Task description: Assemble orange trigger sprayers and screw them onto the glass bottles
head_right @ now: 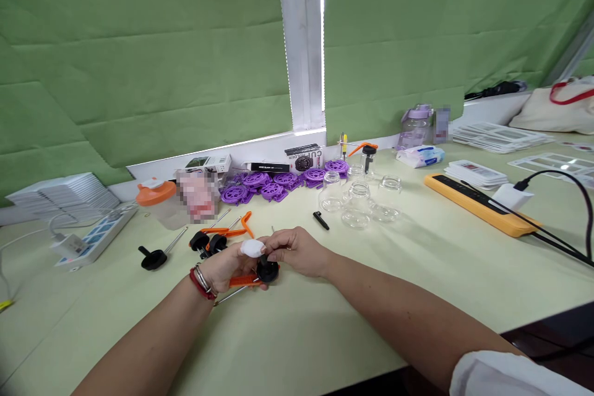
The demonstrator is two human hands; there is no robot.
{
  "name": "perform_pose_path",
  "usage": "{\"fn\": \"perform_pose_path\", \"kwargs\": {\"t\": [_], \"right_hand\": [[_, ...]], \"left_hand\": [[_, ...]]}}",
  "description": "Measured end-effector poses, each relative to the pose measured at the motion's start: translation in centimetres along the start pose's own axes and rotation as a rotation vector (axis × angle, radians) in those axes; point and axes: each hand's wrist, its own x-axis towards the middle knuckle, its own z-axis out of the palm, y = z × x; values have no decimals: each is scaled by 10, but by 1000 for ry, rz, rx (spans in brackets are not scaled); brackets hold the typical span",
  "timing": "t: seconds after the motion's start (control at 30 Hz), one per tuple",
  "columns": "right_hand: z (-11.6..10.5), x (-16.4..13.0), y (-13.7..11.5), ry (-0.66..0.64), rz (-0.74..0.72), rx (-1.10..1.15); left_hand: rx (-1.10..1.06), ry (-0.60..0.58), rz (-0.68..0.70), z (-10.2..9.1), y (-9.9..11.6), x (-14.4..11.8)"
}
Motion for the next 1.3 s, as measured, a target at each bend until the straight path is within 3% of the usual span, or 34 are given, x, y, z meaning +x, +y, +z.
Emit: {"fn": "perform_pose_path", "kwargs": {"t": [0.4,0.67,1.3], "right_hand": [[-2,-1,4,37,32,-72],[0,-1,0,0,-49,-114],[-3,-3,-1,8,-90,-258]], "left_hand": [[-13,19,-15,2,1,-1],[0,2,-22,0,1,0],[19,16,-22,2,2,-1]]}}
